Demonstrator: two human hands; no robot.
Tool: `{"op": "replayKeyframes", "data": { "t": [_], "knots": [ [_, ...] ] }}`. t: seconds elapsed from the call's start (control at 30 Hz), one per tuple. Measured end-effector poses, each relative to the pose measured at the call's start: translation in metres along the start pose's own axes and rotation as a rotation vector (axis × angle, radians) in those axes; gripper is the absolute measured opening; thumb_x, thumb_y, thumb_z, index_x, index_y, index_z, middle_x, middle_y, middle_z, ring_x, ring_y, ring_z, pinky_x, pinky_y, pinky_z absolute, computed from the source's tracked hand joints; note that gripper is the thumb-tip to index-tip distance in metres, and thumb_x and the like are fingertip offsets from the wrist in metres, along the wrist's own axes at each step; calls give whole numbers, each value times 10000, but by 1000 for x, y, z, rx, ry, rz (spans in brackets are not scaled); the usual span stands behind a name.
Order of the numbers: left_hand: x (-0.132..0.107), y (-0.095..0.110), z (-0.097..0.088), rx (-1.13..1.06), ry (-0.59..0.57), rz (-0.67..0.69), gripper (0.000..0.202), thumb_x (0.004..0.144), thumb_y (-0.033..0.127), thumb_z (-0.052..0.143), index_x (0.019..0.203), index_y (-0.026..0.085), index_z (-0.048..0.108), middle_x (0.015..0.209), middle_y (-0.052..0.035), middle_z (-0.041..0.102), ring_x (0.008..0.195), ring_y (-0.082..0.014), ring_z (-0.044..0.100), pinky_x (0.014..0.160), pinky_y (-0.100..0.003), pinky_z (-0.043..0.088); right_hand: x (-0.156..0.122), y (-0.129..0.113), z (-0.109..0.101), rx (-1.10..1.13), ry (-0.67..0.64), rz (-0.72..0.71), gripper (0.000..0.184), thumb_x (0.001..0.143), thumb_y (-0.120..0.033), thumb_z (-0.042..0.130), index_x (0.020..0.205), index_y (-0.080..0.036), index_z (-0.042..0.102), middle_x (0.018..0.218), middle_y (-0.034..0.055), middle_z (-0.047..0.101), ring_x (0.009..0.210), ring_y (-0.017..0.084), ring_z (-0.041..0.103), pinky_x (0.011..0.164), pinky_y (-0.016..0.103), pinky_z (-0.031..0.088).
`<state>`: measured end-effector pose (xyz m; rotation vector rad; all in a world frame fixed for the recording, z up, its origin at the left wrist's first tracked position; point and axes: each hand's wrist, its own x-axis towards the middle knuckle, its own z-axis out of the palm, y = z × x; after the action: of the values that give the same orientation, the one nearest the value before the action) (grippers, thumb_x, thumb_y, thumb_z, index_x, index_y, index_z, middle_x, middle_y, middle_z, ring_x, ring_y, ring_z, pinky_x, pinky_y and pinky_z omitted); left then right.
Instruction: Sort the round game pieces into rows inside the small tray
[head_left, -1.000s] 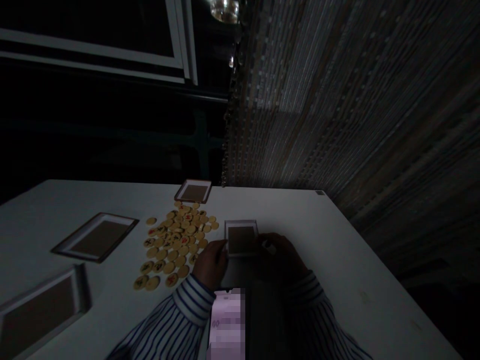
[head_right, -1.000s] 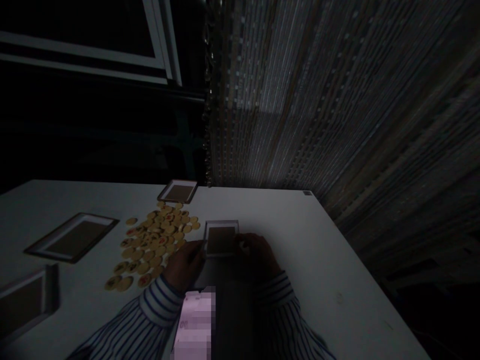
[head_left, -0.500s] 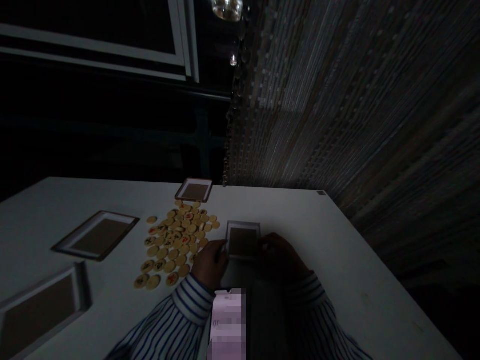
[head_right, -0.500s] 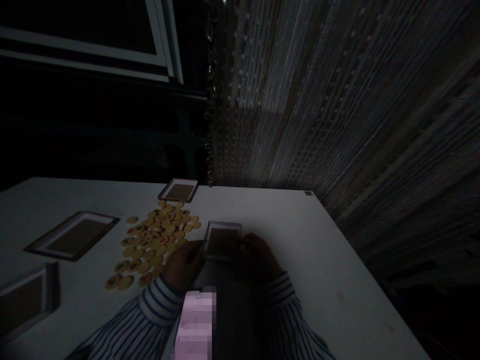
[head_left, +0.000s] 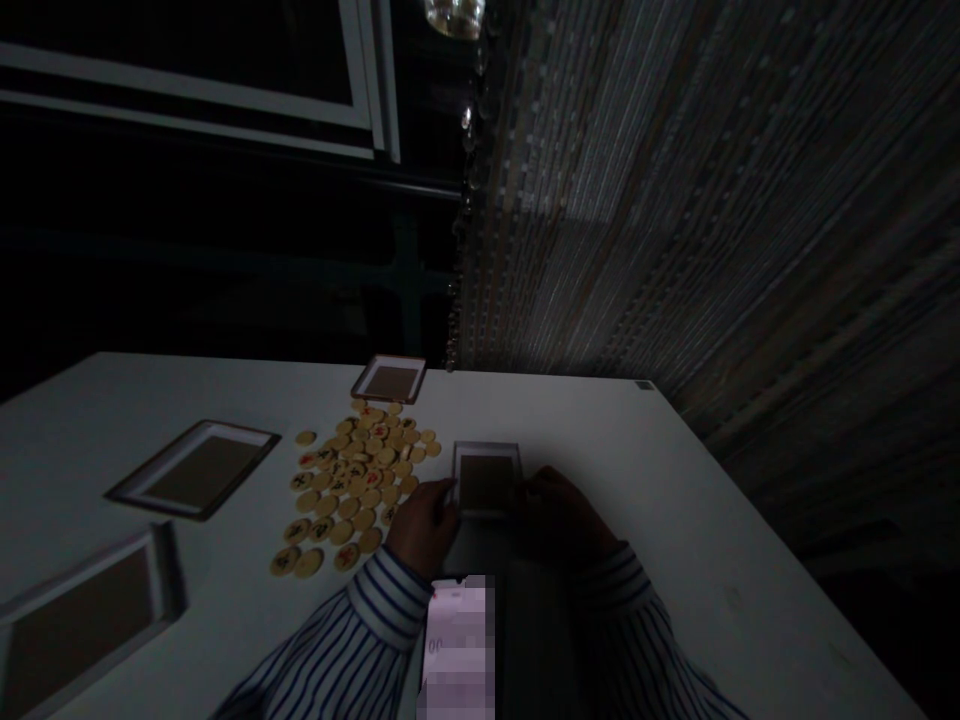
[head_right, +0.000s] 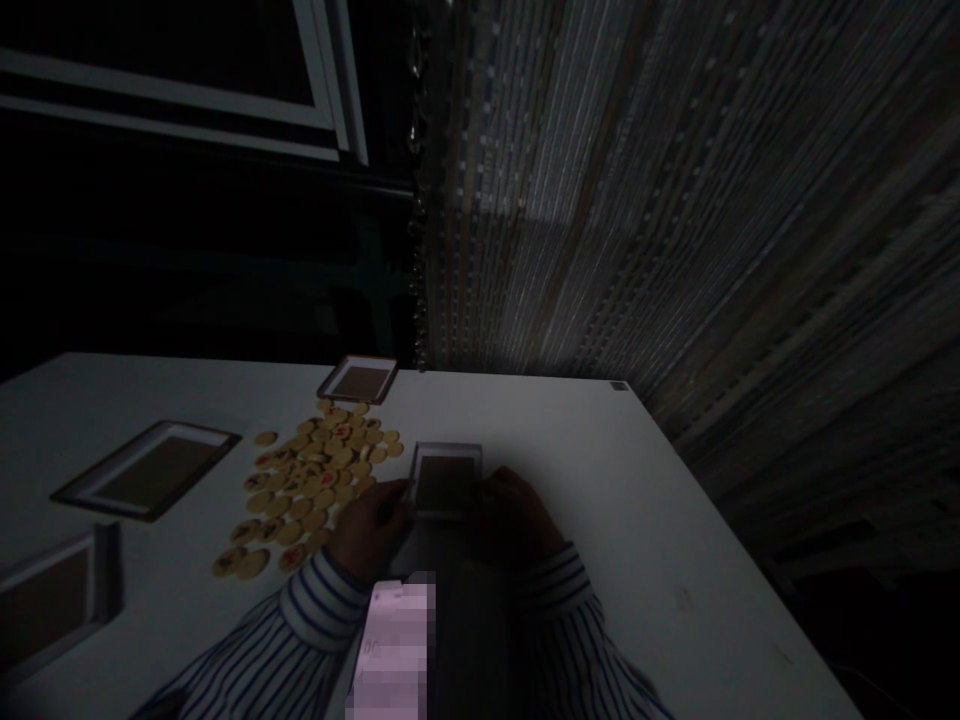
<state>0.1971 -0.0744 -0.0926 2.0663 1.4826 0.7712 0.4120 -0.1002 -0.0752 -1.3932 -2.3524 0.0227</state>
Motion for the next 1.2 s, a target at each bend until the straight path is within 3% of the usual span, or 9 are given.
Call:
{"op": "replayKeyframes", "data": {
  "t": [0.2, 0.33, 0.53, 0.7, 0.93, 1.2],
  "knots": [
    [0, -2, 2, 3, 21, 1, 348, 738, 226, 448, 1044, 158, 600, 980, -98, 654, 929, -205, 598, 811, -350, 473, 2, -5, -2, -51, -29, 24, 156, 809, -214, 502, 738, -210, 641, 705, 57, 628, 717, 161, 529, 598, 272, 427],
    [-1, -2, 2, -3, 17, 13, 340, 740, 241, 447, 1026, 158, 612, 983, -100, 657, 931, -215, 598, 815, -359, 470, 3, -3, 1, 19, -2, 165, 211, 834, -268, 469, 713, -212, 633, 671, 38, 615, 683, 138, 537, 574, 242, 416],
    [0, -2, 2, -11, 16, 12, 340, 741, 242, 452, 1023, 146, 615, 982, -106, 657, 937, -221, 597, 824, -367, 467, 7, -3, -5, 10, -136, 159, 208, 814, -289, 482, 687, -217, 629, 677, 28, 621, 654, 125, 553, 552, 217, 378],
    [-1, -3, 3, -11, -3, -2, 348, 749, 248, 455, 1039, 129, 605, 995, -117, 650, 937, -219, 597, 828, -356, 463, 11, -4, -12, 12, -196, 263, 202, 790, -322, 498, 692, -228, 648, 704, 27, 626, 582, 118, 559, 515, 221, 362],
    [-1, -5, 4, 3, -37, 6, 356, 772, 249, 430, 1058, 115, 592, 1030, -127, 634, 972, -218, 578, 847, -348, 448, 12, -6, -16, 25, -217, 301, 165, 774, -307, 517, 777, -236, 666, 755, 37, 641, 628, 131, 575, 544, 220, 378],
    [0, -1, 3, 39, -84, -37, 383, 772, 236, 421, 1101, 101, 564, 1052, -124, 624, 995, -206, 565, 875, -337, 432, 16, -7, -22, -26, -382, 363, 319, 846, -372, 382, 854, -219, 661, 813, 50, 617, 675, 116, 564, 572, 201, 370]
  ]
}}
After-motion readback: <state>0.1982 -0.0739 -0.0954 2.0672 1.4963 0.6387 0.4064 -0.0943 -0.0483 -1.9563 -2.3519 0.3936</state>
